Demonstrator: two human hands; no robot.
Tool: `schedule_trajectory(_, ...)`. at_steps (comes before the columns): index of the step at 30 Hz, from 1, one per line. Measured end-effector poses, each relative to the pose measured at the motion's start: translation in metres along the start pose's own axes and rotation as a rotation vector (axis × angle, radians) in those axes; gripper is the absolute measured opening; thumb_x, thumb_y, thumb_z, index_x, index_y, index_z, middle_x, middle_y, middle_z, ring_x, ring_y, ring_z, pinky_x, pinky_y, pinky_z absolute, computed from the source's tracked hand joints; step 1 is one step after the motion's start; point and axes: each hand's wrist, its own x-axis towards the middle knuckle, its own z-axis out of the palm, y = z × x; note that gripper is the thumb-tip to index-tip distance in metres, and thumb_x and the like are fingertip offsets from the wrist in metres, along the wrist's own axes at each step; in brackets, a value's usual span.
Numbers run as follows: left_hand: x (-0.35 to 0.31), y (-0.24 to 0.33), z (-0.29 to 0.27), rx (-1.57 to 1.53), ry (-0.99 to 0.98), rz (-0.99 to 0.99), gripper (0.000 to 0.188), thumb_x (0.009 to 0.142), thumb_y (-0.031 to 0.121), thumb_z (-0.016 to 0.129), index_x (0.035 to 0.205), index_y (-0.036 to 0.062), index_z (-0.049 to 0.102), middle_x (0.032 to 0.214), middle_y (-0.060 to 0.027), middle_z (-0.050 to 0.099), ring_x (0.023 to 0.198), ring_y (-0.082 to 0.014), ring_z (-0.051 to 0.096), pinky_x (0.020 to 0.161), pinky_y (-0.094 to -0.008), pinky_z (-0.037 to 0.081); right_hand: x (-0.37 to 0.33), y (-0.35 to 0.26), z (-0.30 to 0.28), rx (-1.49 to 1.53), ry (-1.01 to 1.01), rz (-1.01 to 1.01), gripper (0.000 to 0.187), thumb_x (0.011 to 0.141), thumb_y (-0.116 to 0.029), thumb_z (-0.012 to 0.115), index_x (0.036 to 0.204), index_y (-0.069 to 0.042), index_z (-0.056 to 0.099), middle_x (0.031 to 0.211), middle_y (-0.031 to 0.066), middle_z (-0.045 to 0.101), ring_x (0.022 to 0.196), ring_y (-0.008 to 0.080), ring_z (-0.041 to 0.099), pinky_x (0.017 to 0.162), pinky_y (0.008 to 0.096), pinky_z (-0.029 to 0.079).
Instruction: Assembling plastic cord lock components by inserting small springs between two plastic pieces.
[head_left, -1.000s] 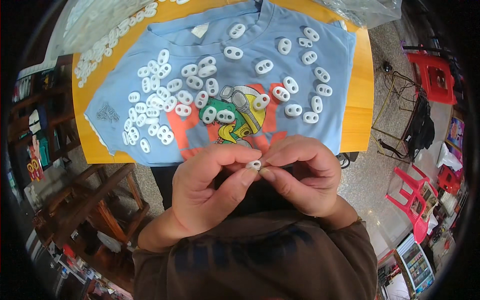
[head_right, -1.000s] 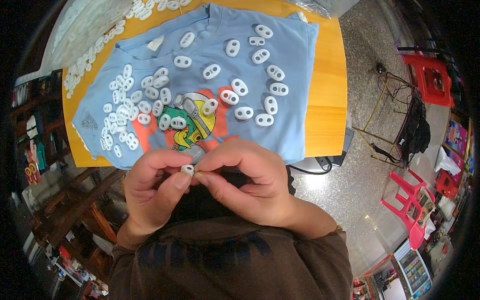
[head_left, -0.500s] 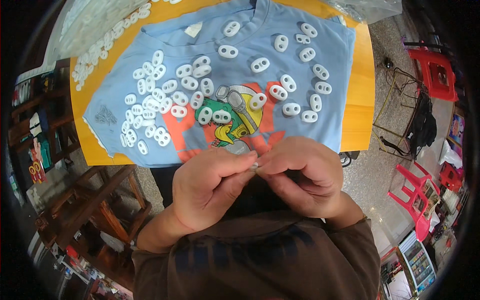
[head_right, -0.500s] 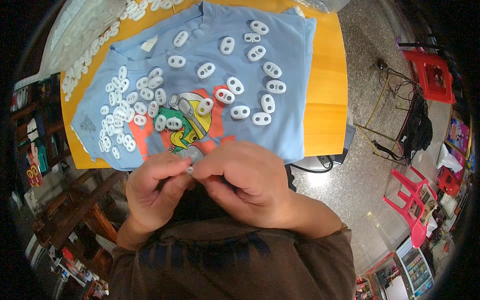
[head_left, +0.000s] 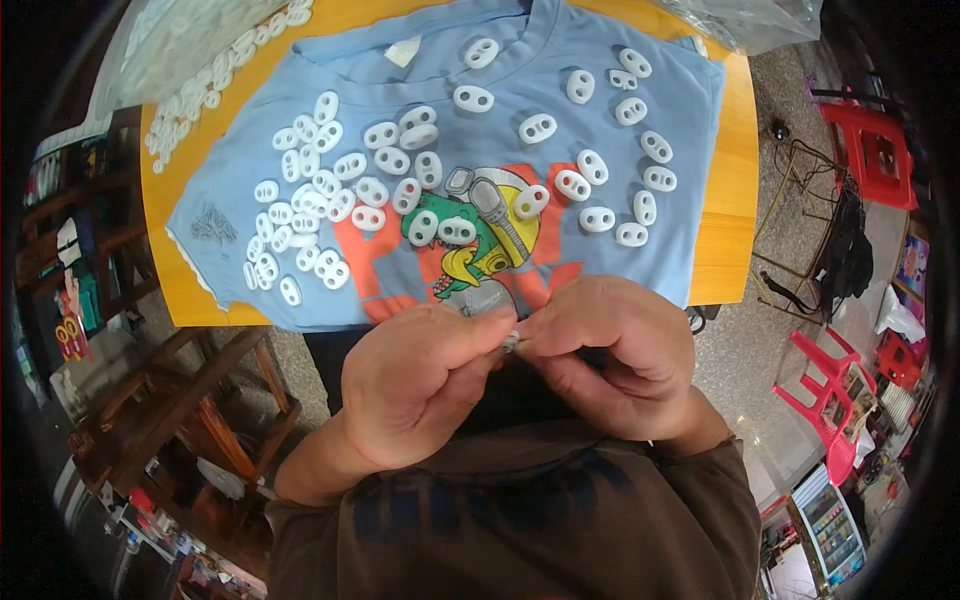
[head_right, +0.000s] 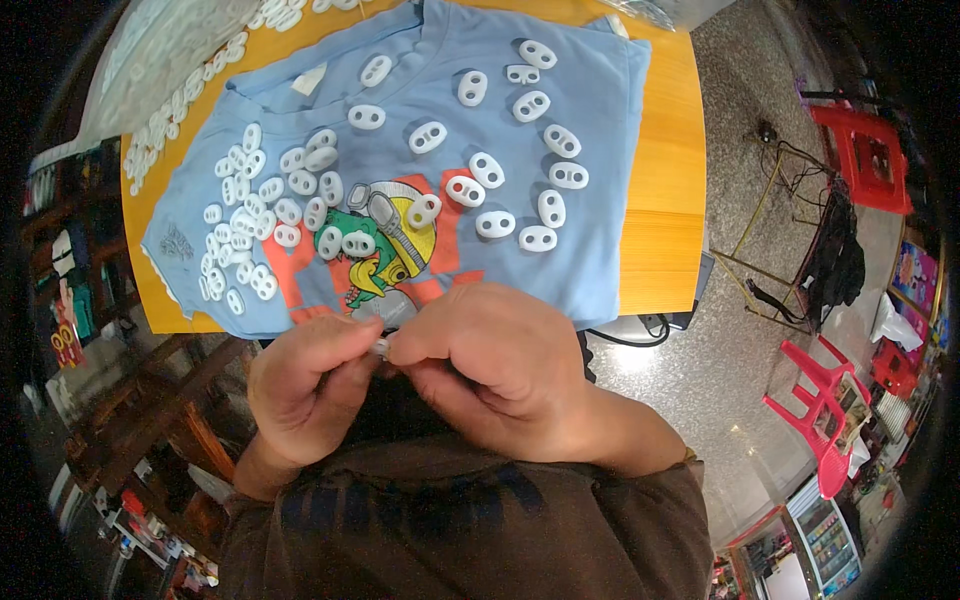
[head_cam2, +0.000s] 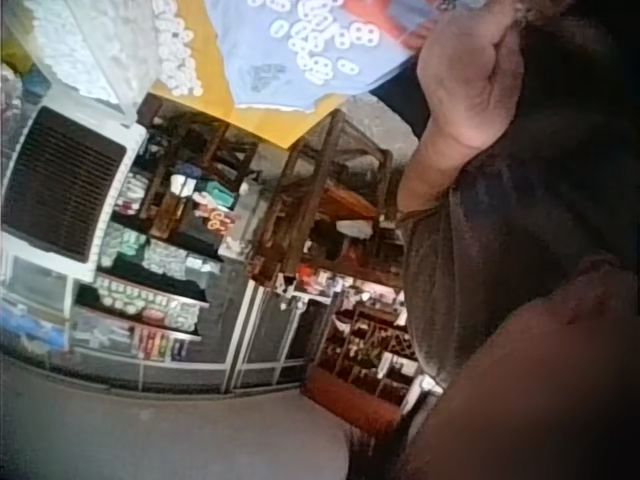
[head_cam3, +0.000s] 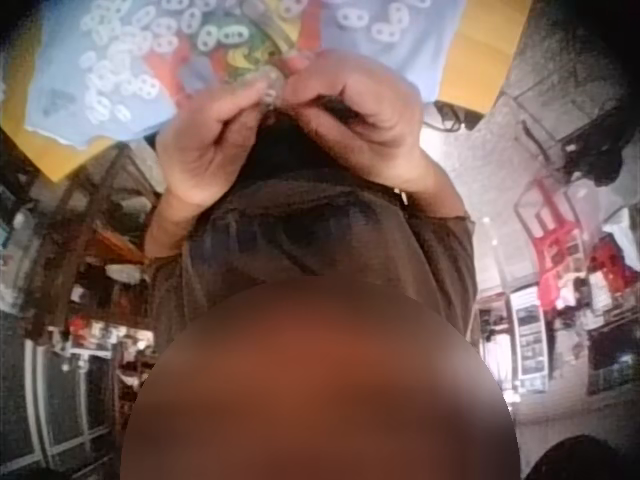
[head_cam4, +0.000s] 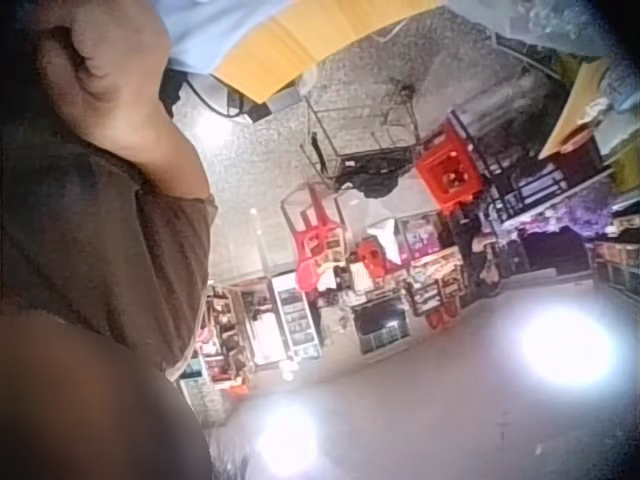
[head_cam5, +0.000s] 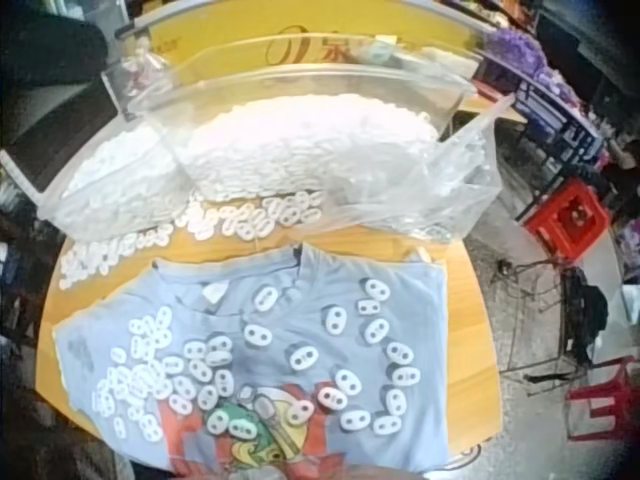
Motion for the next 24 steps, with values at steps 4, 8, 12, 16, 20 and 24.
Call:
schedule_trajectory(4, -0.001, -0.001, 0.000, -0.012, -0.012, -0.009, 0.030, 0.074, -0.009, 0.058, 0.103, -0.0018, 0.058, 0.072, -0.0102, 0.059, 0.058, -0.0236, 0.057, 0.053, -0.0317, 0.044, 0.002, -0.001, 0.000, -0.059, -0.029, -0.030, 0.022, 0.066, 0.006, 0.065, 0.084, -0.005, 0.060, 0.077, 0.0057, 0.062, 0.069, 0.0236, 0.060, 0.060, 0.0308, 0.046)
schedule_trajectory(8, -0.002, 0.000, -0.005, 0.012, -0.020, -0.114, 0.028, 0.077, -0.006, 0.059, 0.104, -0.0017, 0.058, 0.075, -0.0107, 0.061, 0.061, -0.0207, 0.060, 0.056, -0.0290, 0.046, 0.004, 0.000, 0.009, -0.061, 0.011, -0.012, 0.022, 0.067, 0.007, 0.065, 0.084, -0.005, 0.060, 0.077, 0.0053, 0.062, 0.068, 0.0225, 0.061, 0.061, 0.0304, 0.047)
schedule_trajectory(12, -0.007, 0.004, 0.000, -0.298, 0.118, -0.337, 0.023, 0.083, -0.003, 0.057, 0.105, -0.0026, 0.057, 0.083, -0.0104, 0.063, 0.071, -0.0129, 0.062, 0.063, -0.0234, 0.048, 0.004, -0.001, 0.014, 0.035, 0.097, 0.083, 0.022, 0.068, 0.003, 0.068, 0.088, -0.005, 0.061, 0.077, 0.0053, 0.063, 0.068, 0.0210, 0.061, 0.061, 0.0285, 0.047)
schedule_trajectory(16, -0.005, 0.001, 0.000, -0.330, 0.131, -0.264, 0.021, 0.086, -0.003, 0.053, 0.106, -0.0026, 0.056, 0.088, -0.0093, 0.063, 0.074, -0.0112, 0.061, 0.067, -0.0222, 0.049, 0.002, -0.006, 0.017, 0.085, 0.147, 0.167, 0.024, 0.069, -0.001, 0.071, 0.091, -0.005, 0.062, 0.081, 0.0067, 0.063, 0.070, 0.0207, 0.062, 0.060, 0.0274, 0.048)
schedule_trajectory(20, -0.004, 0.004, -0.001, -0.508, 0.148, -0.361, 0.021, 0.086, -0.005, 0.050, 0.107, -0.0030, 0.054, 0.090, -0.0098, 0.062, 0.077, -0.0124, 0.061, 0.069, -0.0232, 0.051, 0.005, -0.004, 0.013, 0.028, 0.125, 0.123, 0.023, 0.070, -0.001, 0.070, 0.091, -0.003, 0.062, 0.082, 0.0077, 0.064, 0.071, 0.0221, 0.062, 0.061, 0.0282, 0.048)
schedule_trajectory(24, -0.012, 0.007, -0.005, -0.526, 0.205, -0.466, 0.021, 0.086, -0.008, 0.047, 0.106, -0.0038, 0.051, 0.091, -0.0121, 0.061, 0.081, -0.0148, 0.062, 0.070, -0.0248, 0.052, 0.003, 0.000, 0.001, -0.158, 0.135, -0.018, 0.024, 0.069, 0.003, 0.068, 0.093, -0.001, 0.062, 0.082, 0.0090, 0.063, 0.070, 0.0230, 0.061, 0.059, 0.0294, 0.046)
